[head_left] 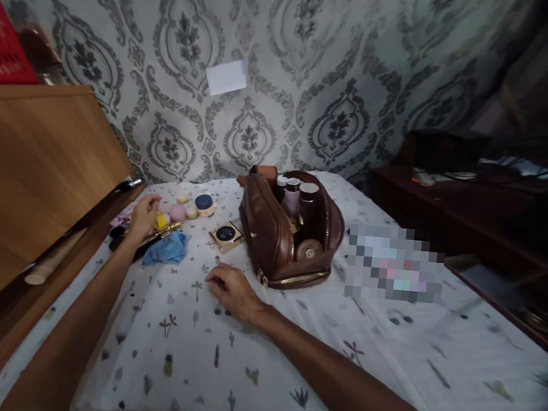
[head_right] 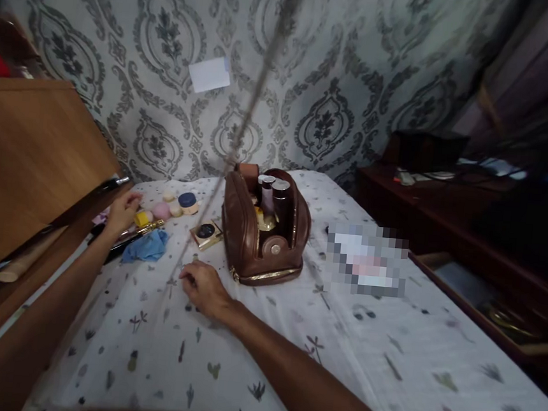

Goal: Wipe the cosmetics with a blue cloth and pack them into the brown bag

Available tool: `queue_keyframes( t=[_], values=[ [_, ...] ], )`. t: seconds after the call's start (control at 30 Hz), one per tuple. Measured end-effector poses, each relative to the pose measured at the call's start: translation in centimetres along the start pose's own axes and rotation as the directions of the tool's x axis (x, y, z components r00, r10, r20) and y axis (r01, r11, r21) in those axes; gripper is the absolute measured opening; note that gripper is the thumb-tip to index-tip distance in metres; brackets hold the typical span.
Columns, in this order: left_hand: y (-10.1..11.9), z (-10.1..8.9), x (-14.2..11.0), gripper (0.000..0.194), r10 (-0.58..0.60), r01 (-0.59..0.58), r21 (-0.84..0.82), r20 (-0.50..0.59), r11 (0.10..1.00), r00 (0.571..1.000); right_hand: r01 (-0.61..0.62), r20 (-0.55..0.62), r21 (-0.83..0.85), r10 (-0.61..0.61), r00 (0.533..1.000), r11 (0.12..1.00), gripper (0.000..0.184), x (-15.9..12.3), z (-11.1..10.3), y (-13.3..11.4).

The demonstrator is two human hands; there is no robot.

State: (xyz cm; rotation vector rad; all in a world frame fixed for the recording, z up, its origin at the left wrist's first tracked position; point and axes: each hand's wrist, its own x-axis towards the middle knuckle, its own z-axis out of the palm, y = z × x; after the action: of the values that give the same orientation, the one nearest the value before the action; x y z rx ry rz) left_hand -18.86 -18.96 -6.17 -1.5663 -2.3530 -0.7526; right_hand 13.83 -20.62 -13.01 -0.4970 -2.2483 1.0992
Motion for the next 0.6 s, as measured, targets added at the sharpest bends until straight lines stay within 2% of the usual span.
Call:
queue_keyframes(
  t=[0.13, 0.23, 0.33, 0.47, 0.6],
  values=[
    [-0.8, 0.7, -0.3, 0.042, 0.005, -0.008, 0.095, 0.032, 0.995, 0.999, 0.006, -0.010, 0.006, -0.006, 1.000, 1.000, 0.019, -0.1, 0.1, -0.1],
    [-0.3, 1.8, -0.6, 0.041, 0.033, -0.050, 0.165, 0.103, 0.985, 0.994, 0.012, -0.012, 0.008, -0.012, 1.000, 1.000, 0.019, 0.0, 0.1, 0.0],
    [0.5, 2.6, -0.7, 0.048, 0.035, -0.075, 0.223, 0.178, 0.972, 0.983, 0.018, -0.017, -0.002, -0.018, 1.000, 1.000, 0.020, 0.0, 0.2, 0.1],
    [1.4, 2.8, -0.1, 0.056, -0.006, -0.062, 0.274, 0.241, 0.960, 0.971, 0.016, -0.013, -0.007, -0.016, 1.000, 1.000, 0.019, 0.0, 0.1, 0.0],
    [2.3, 2.6, 0.7, 0.054, -0.049, -0.038, 0.290, 0.286, 0.956, 0.957, 0.007, -0.005, -0.007, -0.007, 1.000, 1.000, 0.019, 0.0, 0.0, -0.1]
  ],
)
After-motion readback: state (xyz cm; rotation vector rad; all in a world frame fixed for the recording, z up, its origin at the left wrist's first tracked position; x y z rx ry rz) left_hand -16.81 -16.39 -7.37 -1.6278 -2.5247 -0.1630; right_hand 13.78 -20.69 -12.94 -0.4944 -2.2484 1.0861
